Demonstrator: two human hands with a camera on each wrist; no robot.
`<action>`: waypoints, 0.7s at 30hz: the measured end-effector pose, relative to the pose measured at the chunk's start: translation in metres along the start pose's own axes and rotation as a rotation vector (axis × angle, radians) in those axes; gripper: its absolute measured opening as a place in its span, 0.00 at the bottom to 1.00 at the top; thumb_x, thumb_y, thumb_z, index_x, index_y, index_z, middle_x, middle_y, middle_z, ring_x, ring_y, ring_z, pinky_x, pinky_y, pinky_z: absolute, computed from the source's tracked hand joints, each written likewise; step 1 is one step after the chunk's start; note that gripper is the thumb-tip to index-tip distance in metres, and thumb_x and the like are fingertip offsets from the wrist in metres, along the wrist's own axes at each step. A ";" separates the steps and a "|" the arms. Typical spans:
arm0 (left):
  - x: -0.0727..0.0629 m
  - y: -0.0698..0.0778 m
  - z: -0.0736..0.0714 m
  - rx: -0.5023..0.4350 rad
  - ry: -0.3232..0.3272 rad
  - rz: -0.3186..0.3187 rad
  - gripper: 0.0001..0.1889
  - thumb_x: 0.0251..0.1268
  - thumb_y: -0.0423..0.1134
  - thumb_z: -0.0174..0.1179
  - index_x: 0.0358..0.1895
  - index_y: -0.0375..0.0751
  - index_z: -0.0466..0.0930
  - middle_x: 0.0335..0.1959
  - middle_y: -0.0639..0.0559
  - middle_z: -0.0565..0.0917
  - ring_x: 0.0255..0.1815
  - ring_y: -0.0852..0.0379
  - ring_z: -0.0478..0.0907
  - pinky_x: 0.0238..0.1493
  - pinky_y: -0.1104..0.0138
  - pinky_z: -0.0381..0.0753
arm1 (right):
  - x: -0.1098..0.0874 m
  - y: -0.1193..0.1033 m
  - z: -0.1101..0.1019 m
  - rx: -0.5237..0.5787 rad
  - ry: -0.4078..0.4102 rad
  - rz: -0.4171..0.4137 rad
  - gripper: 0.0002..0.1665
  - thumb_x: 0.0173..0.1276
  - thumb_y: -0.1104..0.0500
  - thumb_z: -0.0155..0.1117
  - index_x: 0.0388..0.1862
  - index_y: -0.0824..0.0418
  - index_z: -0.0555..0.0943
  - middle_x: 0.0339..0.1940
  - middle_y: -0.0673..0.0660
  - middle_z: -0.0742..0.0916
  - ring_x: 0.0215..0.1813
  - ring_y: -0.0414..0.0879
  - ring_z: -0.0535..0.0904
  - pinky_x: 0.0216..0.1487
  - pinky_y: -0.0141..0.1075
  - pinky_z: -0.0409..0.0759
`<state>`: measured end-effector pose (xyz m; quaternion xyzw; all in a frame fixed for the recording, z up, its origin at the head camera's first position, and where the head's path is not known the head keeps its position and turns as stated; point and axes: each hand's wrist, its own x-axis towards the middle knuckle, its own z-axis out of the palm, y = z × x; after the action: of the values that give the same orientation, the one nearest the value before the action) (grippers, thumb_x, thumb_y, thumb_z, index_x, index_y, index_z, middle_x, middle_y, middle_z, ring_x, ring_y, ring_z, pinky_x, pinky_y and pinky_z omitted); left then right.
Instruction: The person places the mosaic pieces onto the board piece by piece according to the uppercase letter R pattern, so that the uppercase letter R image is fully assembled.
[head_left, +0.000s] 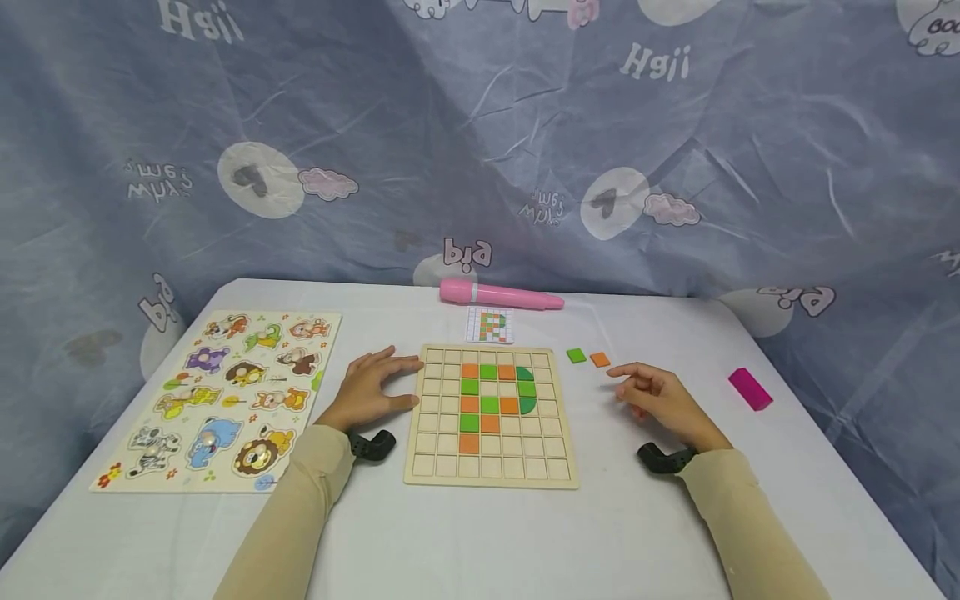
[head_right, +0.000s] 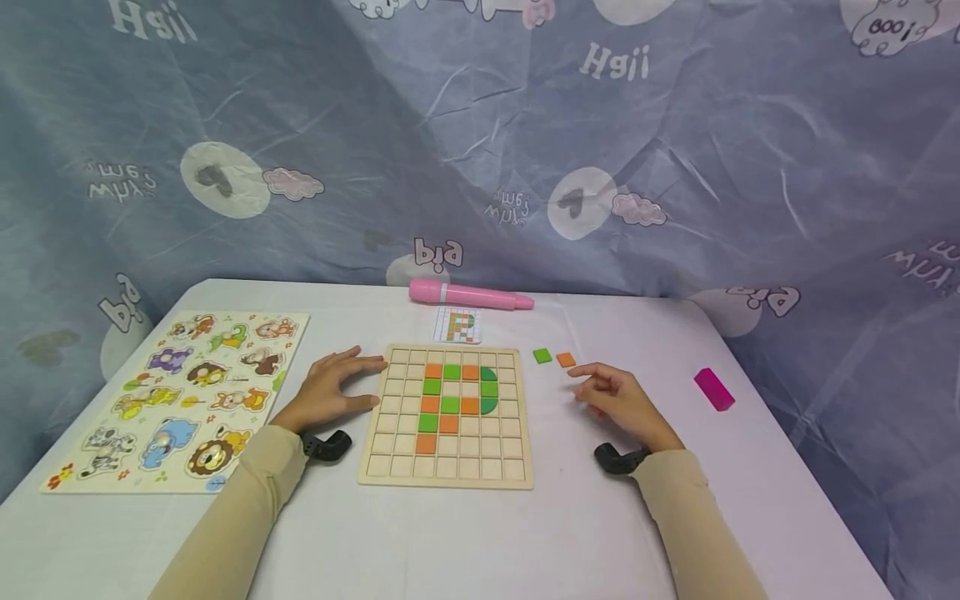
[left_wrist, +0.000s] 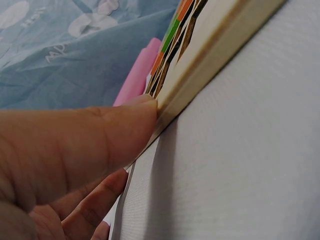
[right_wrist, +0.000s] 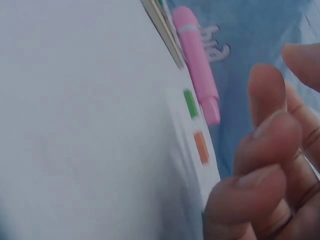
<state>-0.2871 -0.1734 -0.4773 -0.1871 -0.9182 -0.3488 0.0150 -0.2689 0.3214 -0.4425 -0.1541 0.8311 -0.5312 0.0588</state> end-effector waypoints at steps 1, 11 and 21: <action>0.000 0.000 0.000 0.001 0.000 -0.001 0.32 0.63 0.46 0.75 0.72 0.44 0.83 0.75 0.45 0.80 0.86 0.35 0.57 0.85 0.38 0.43 | -0.002 0.001 -0.005 0.000 0.020 0.006 0.19 0.81 0.64 0.65 0.65 0.73 0.79 0.31 0.55 0.84 0.26 0.42 0.76 0.28 0.32 0.79; 0.000 0.001 0.000 -0.002 -0.010 -0.019 0.32 0.64 0.46 0.74 0.72 0.43 0.82 0.75 0.45 0.80 0.87 0.35 0.56 0.86 0.39 0.42 | -0.016 0.024 -0.035 0.124 0.117 0.068 0.13 0.83 0.62 0.64 0.61 0.55 0.85 0.32 0.48 0.85 0.26 0.38 0.75 0.24 0.29 0.76; 0.000 0.004 -0.001 -0.006 -0.006 -0.006 0.32 0.64 0.45 0.74 0.72 0.42 0.82 0.75 0.44 0.79 0.87 0.35 0.56 0.86 0.38 0.42 | -0.022 0.034 -0.048 0.228 0.256 0.120 0.12 0.81 0.64 0.66 0.57 0.53 0.88 0.32 0.47 0.87 0.25 0.37 0.75 0.24 0.27 0.76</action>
<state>-0.2855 -0.1716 -0.4740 -0.1852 -0.9178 -0.3511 0.0106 -0.2675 0.3825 -0.4540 -0.0275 0.7740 -0.6326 0.0010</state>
